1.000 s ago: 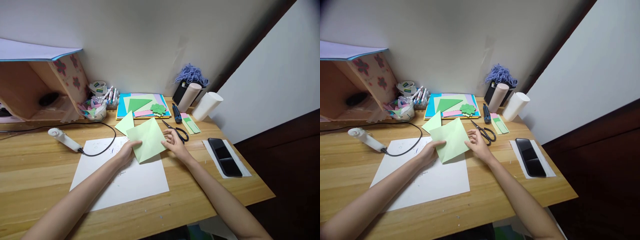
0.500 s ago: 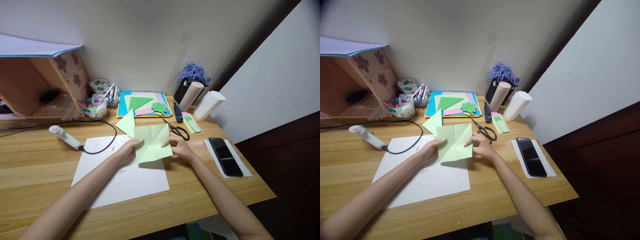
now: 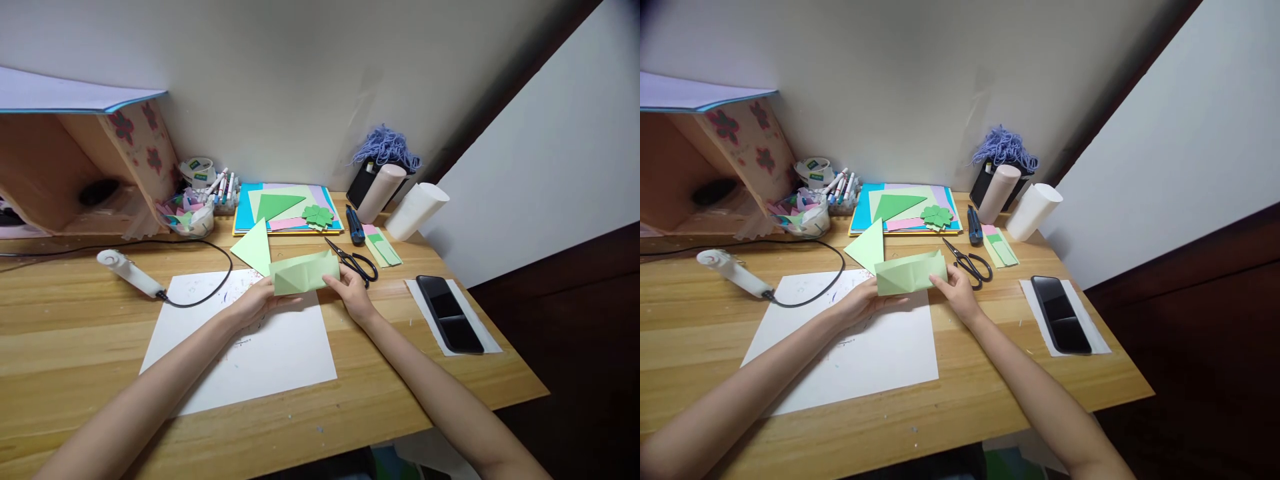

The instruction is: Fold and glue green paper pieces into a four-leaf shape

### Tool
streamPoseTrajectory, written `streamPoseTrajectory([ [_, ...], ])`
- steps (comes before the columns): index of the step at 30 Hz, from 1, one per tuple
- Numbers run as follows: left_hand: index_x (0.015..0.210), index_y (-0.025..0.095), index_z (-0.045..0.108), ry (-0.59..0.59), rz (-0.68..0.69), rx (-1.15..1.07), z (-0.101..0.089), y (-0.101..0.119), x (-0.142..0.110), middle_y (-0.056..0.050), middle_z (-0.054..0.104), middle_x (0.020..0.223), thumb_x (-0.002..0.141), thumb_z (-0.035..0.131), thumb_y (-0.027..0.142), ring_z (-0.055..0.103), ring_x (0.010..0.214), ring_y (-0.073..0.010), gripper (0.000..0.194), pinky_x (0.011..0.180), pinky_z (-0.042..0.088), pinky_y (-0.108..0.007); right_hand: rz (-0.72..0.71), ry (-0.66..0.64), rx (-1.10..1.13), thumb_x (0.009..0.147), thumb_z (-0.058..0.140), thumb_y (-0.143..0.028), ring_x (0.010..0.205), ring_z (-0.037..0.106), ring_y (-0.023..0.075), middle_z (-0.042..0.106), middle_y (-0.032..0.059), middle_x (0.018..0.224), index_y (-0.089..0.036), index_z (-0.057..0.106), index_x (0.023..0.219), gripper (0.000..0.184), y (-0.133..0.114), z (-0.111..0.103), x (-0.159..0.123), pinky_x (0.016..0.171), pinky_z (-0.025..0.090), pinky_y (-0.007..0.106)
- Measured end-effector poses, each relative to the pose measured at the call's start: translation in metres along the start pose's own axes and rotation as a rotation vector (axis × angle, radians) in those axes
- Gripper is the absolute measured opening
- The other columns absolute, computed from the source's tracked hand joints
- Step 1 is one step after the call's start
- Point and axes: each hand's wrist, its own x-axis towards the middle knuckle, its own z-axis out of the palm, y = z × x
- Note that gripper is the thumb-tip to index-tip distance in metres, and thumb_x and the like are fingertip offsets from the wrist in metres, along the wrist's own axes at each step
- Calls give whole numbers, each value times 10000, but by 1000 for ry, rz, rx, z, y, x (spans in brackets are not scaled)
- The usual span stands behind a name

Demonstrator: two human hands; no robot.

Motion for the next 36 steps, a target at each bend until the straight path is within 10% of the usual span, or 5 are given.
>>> streamPoseTrajectory([
  [5, 1166, 155, 518, 78, 135, 61, -1, -4, 1, -129, 576, 1159, 756, 496, 533, 507, 1092, -282, 558, 876, 438, -400, -27, 87, -77, 724, 620, -368, 800, 559, 189, 620, 38, 823, -155, 600, 861, 254, 3, 6, -1, 735, 446, 299],
  [12, 951, 140, 571, 484, 297, 504, 5, -9, 4, -77, 644, 921, 613, 691, 411, 590, 846, -218, 449, 717, 463, -301, 8, 70, -121, 694, 634, -399, 699, 540, 156, 573, 13, 723, -170, 525, 745, 259, 3, 14, -6, 641, 442, 264],
  [22, 836, 153, 611, 530, 309, 655, 7, -11, 4, -41, 663, 823, 642, 647, 435, 586, 731, -175, 344, 631, 432, -245, 156, 125, 36, 609, 715, -407, 669, 608, 170, 648, 16, 710, -188, 459, 996, 513, 0, 3, 2, 652, 470, 301],
  [36, 653, 138, 589, 581, 270, 732, 5, -13, 3, 10, 574, 606, 682, 596, 479, 467, 548, -104, 343, 488, 325, -201, 146, 153, -107, 622, 671, -469, 499, 398, 89, 459, -33, 535, -168, 473, 602, 360, -1, 2, 0, 485, 312, 220],
])
